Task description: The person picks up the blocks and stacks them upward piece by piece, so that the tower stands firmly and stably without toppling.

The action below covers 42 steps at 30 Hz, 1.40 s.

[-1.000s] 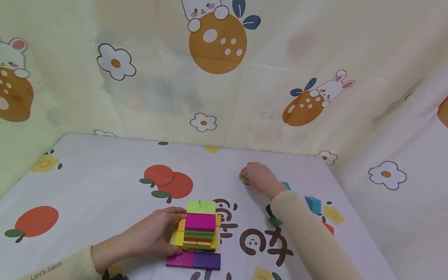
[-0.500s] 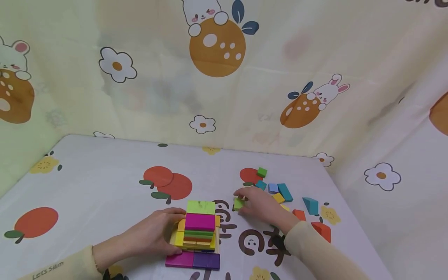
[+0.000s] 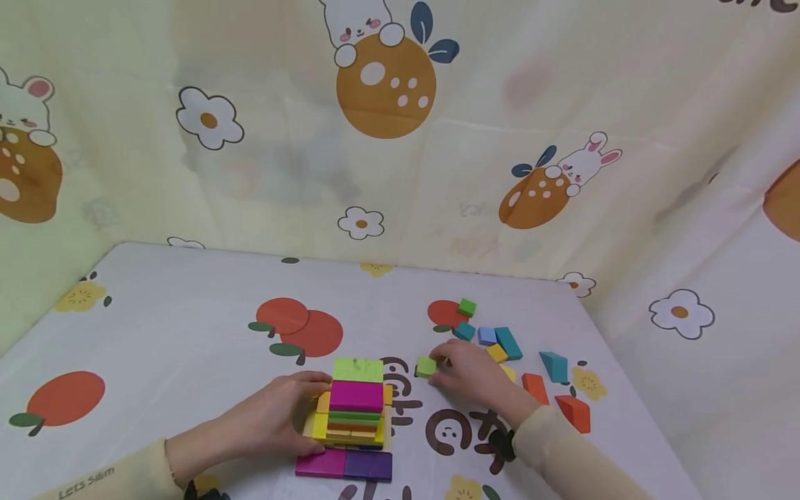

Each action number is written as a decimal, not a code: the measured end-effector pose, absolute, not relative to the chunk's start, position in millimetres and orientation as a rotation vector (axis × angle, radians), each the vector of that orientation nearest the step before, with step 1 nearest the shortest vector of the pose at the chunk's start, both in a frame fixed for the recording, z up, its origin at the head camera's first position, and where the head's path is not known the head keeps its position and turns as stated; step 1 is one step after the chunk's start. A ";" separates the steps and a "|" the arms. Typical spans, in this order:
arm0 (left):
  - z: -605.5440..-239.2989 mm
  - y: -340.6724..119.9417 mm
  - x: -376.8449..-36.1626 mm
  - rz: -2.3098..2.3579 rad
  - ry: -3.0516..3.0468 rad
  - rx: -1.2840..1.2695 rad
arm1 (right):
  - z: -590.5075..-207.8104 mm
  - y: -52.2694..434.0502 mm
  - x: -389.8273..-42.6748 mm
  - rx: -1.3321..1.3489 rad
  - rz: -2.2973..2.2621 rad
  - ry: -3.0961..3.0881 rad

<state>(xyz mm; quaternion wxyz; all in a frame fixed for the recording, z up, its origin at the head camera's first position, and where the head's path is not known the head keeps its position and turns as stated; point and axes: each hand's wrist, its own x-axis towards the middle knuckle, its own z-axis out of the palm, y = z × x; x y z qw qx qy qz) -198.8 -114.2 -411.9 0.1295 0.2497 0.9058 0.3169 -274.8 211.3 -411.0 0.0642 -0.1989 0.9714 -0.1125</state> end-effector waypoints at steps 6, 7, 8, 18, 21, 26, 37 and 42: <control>-413.1 -114.8 -198.4 0.919 2.632 0.722 | -412.0 211.6 -276.0 -0.582 -0.376 2.913; -413.0 -114.9 -198.4 0.918 2.634 0.722 | -412.3 211.8 -276.2 -0.578 -0.379 2.913; -413.0 -115.1 -198.5 0.918 2.635 0.721 | -413.0 212.1 -276.4 -0.572 -0.383 2.913; -413.5 -114.5 -197.3 0.909 2.631 0.719 | -403.0 213.2 -272.6 -0.638 -0.496 2.952; -413.2 -114.6 -197.7 0.906 2.634 0.725 | -381.0 206.3 -268.1 -0.804 -0.583 3.022; -412.7 -114.8 -198.9 0.900 2.641 0.729 | -343.5 180.7 -254.9 -1.151 -0.715 3.042; -413.7 -115.7 -201.4 0.899 2.644 0.753 | -323.9 133.9 -227.5 -1.248 -0.616 2.888; -414.2 -116.7 -201.7 0.901 2.646 0.760 | -324.7 128.4 -228.4 -1.204 -0.566 2.876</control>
